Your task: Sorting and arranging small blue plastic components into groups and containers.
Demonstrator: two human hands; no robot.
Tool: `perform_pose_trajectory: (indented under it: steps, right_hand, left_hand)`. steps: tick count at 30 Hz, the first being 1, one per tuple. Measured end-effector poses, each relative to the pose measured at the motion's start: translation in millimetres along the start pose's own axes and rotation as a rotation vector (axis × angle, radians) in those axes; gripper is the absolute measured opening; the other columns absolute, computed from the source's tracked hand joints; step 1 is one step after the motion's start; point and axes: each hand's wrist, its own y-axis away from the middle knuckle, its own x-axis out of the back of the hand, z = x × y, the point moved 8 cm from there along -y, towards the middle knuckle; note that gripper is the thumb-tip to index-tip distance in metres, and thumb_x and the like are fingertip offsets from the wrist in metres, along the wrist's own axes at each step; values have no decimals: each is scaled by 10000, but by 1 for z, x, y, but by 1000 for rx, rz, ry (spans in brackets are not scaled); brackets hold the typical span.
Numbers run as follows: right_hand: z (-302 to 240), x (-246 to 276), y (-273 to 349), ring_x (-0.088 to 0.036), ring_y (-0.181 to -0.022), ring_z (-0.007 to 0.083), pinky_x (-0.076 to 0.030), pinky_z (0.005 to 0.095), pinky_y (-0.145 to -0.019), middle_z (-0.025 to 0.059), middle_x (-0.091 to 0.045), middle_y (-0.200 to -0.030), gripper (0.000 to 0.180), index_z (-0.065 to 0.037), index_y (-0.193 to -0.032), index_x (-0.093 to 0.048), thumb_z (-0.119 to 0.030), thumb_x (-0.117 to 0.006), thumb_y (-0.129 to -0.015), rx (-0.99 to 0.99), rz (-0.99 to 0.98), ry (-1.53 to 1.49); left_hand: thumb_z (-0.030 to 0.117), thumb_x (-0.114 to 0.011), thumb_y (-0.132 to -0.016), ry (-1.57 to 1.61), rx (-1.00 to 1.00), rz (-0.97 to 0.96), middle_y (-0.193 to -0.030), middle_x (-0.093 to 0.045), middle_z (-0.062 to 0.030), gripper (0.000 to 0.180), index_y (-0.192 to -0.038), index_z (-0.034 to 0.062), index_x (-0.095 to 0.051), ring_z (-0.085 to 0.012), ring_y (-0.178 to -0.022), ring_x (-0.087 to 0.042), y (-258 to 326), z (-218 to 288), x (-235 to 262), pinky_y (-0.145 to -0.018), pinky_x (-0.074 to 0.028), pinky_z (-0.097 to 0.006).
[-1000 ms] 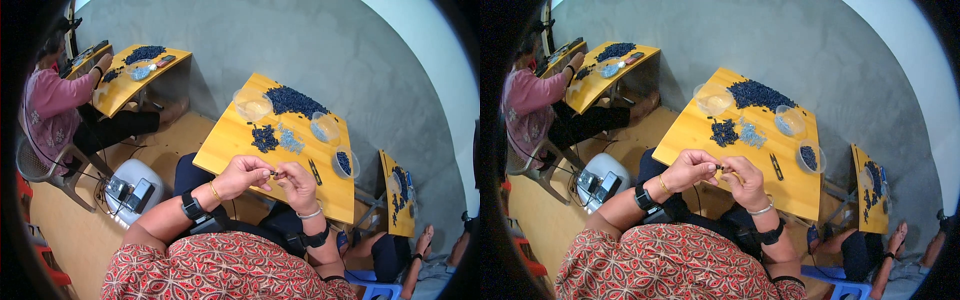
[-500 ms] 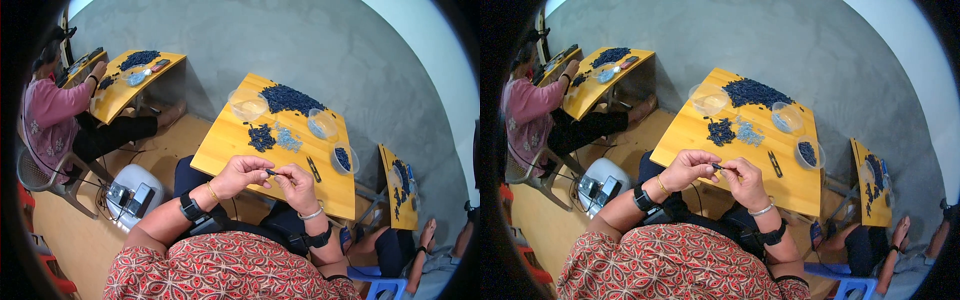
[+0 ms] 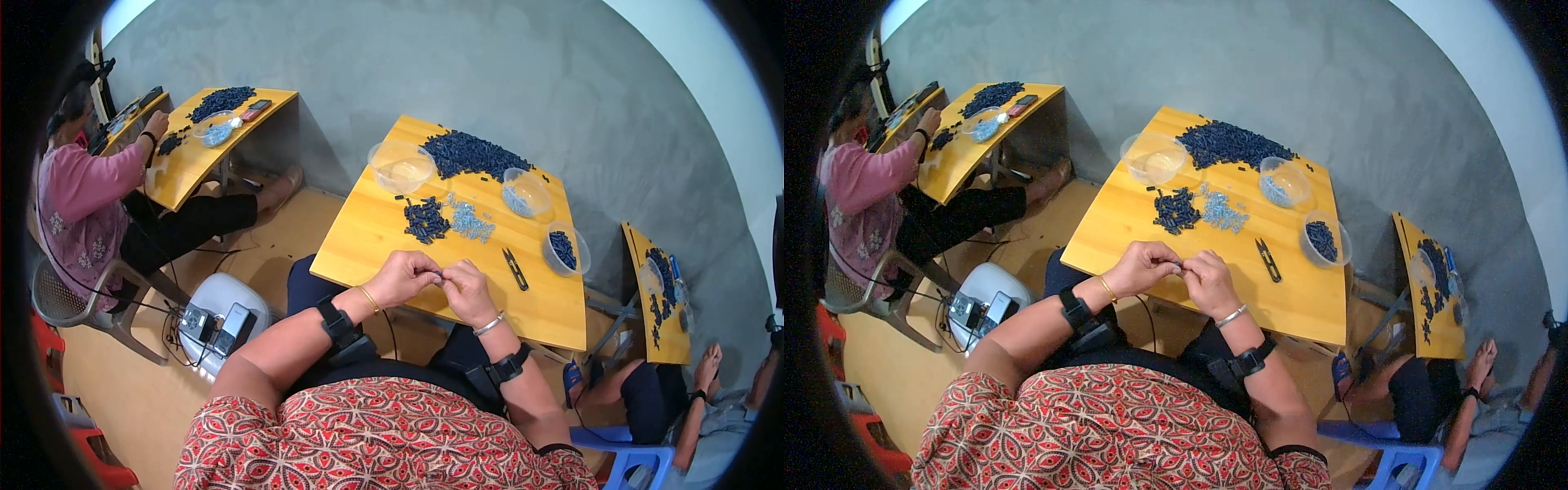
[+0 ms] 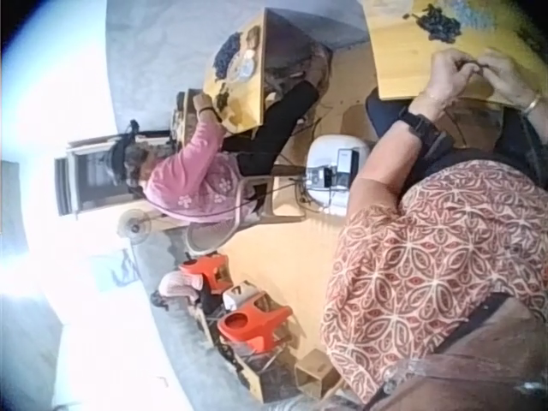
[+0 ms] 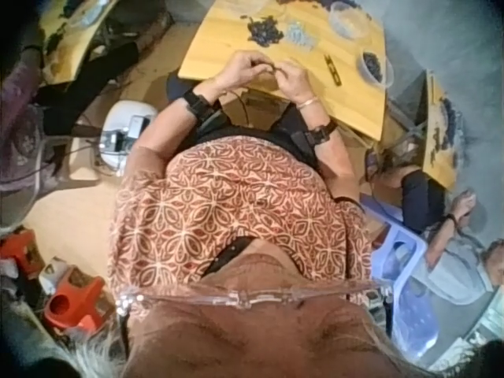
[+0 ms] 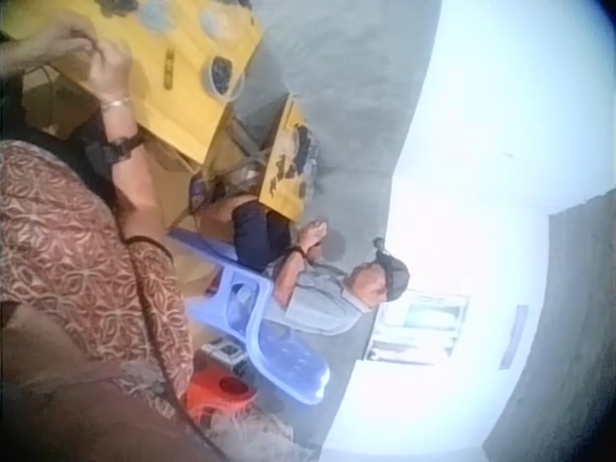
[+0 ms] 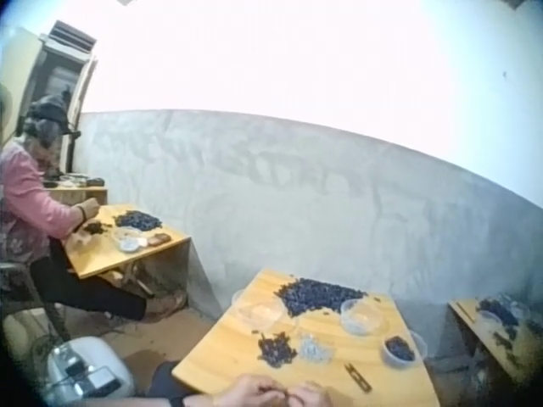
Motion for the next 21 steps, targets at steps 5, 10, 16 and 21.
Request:
perform_pose_trajectory:
  steps: [5, 10, 16, 21]
  right_hand:
    - [13, -13, 7, -523, -696, 270, -418, 358, -646, 74, -547, -692, 41, -48, -705, -598, -45, -598, -664, -1, -47, 157]
    - [20, -10, 7, -532, -721, 273, -423, 364, -651, 86, -566, -714, 30, -42, -678, -595, -66, -588, -695, -60, -93, 123]
    - [49, -14, -4, -539, -787, 299, -408, 399, -675, 137, -596, -795, 115, -60, -829, -582, -116, -493, -783, -442, 75, 129]
    - [40, -28, -7, -522, -786, 303, -351, 425, -691, 118, -587, -775, 121, -97, -804, -554, -103, -439, -767, -316, 17, 386]
  left_hand:
    - [100, -653, -688, -397, -199, 46, -720, -621, -101, 88, -758, 47, -653, -243, -681, -583, -1, -11, -3, -649, -451, -350]
    - [88, -641, -664, -532, -251, 11, -737, -611, -89, 91, -753, 69, -643, -277, -718, -564, -2, -7, -10, -698, -420, -362]
    - [91, -624, -646, -608, -318, 46, -695, -597, -87, 48, -675, 62, -599, -265, -695, -562, -1, -3, -16, -675, -416, -356]
    - [79, -587, -622, -585, -309, 78, -648, -581, -114, 33, -624, 47, -595, -293, -656, -544, 0, -5, -18, -681, -398, -366]
